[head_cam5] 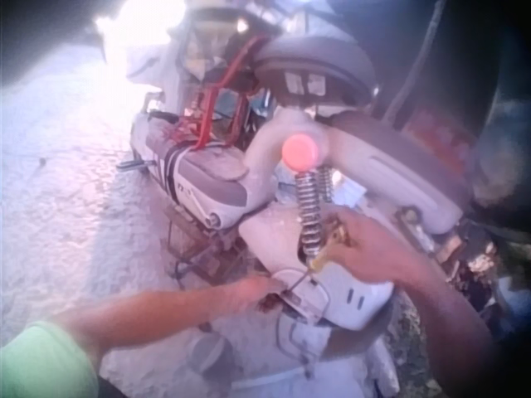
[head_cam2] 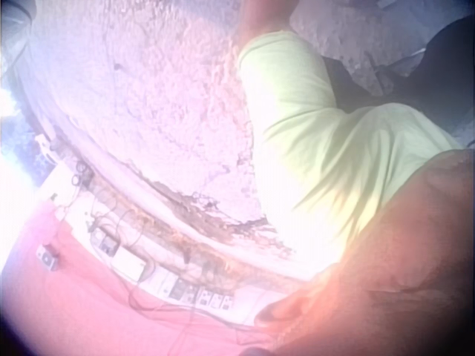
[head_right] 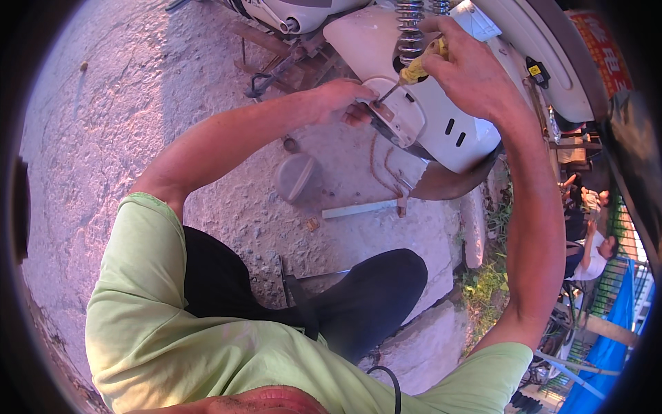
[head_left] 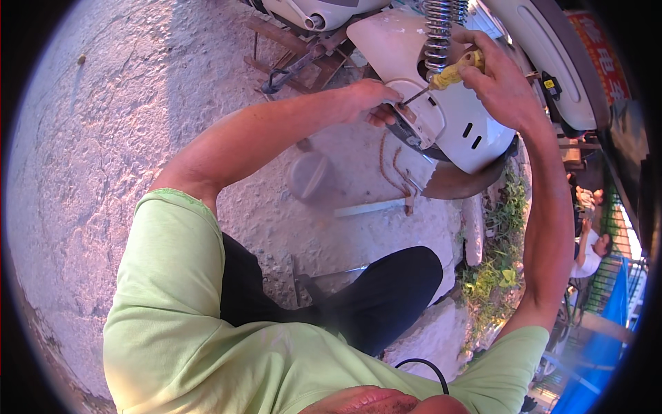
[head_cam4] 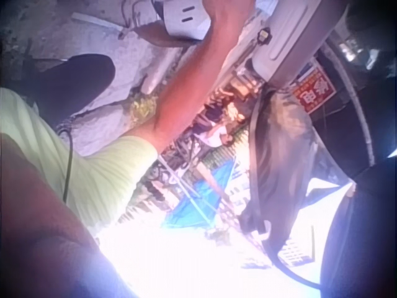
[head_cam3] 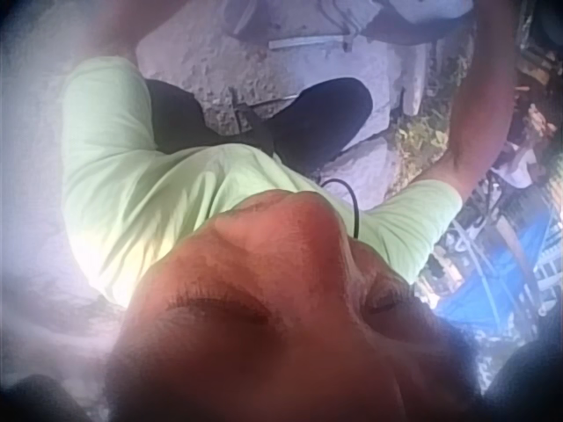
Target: The person picks up metal hardware from a tray, aligns a metal bracket onto the rear fender of a scooter, and secures it by driving screws using a screwdriver.
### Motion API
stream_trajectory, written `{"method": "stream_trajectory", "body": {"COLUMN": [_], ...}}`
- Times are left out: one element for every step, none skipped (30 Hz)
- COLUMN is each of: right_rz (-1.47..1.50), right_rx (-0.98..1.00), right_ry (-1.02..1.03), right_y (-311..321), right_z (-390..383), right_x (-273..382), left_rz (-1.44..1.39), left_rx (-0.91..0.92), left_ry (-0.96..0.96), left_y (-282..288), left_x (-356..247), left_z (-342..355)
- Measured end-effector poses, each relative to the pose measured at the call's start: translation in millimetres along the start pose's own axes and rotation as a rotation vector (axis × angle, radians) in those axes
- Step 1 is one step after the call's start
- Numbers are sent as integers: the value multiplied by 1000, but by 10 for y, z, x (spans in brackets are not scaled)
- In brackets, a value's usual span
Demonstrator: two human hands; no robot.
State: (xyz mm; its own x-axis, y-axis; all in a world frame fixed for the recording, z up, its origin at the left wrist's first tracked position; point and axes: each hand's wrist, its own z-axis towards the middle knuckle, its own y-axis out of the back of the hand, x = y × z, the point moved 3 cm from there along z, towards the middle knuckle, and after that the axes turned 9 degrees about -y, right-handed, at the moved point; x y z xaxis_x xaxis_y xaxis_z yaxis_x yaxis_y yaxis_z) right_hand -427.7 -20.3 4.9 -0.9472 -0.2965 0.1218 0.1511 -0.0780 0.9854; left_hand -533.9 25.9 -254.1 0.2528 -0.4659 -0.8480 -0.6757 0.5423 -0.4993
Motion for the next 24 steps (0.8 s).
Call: {"method": "stream_trajectory", "body": {"right_rz": [31, -84, -198, -312, -299, -286, -268, -174, -73, 28, -32, -92, -161, -203, -254, -298, -290, -275, -251, -205, -150, -104, -146, -197], "right_rx": [28, 14, -1, -17, -21, -26, -41, -10, 9, 29, 0, -30, -52, -28, 5, 24, 17, -4, -28, -41, -58, -76, -71, -67], "right_ry": [23, -18, -59, -102, -83, -64, -14, -25, -3, 19, 43, 68, 71, 16, -62, -103, -130, -120, -85, -35, 39, 66, 60, 8], "right_y": [-13, -16, -21, -25, -20, -20, -15, -16, -22, -22, -21, -20, -17, -25, -27, -26, -23, -18, -16, -18, -18, -16, -26, -32], "right_z": [10, 31, 45, 57, 62, 65, 58, 50, 45, 39, 42, 46, 52, 61, 74, 87, 82, 74, 67, 63, 66, 71, 71, 74], "right_x": [6, -10, -24, -40, -38, -34, -20, -22, -10, 6, 23, 42, 53, 42, 21, 6, -6, -10, -7, -1, 13, 16, 11, -3], "left_rz": [-3, -1, 4, 1, 1, -1, 2, 0, -2, 1, 3, 6, 7, 9, 12, 12, 11, 10, 13, 18, 20, 33, 43, 54], "left_rx": [1, -9, -28, -25, -30, -32, -18, -4, 8, 15, 21, 27, 25, 26, 32, 24, 17, 1, 7, 5, -1, 6, 7, 9], "left_ry": [1, 1, 0, 1, 1, 6, 6, 10, 14, 7, 0, -7, -6, -4, 2, -5, -7, -10, -15, -19, -20, -20, -17, -14], "left_y": [-3, -2, 1, -2, -1, -1, 0, 2, 5, 9, 14, 18, 22, 23, 21, 21, 19, 21, 17, 18, 22, 24, 31, 37], "left_x": [3, 6, 9, 14, 14, 17, 16, 15, 15, 10, 8, 5, 7, 11, 16, 19, 25, 30, 33, 34, 35, 34, 33, 31], "left_z": [-1, -2, -4, -4, -4, -4, -4, -5, -6, -9, -12, -16, -21, -24, -28, -29, -34, -36, -39, -40, -40, -40, -38, -38]}}
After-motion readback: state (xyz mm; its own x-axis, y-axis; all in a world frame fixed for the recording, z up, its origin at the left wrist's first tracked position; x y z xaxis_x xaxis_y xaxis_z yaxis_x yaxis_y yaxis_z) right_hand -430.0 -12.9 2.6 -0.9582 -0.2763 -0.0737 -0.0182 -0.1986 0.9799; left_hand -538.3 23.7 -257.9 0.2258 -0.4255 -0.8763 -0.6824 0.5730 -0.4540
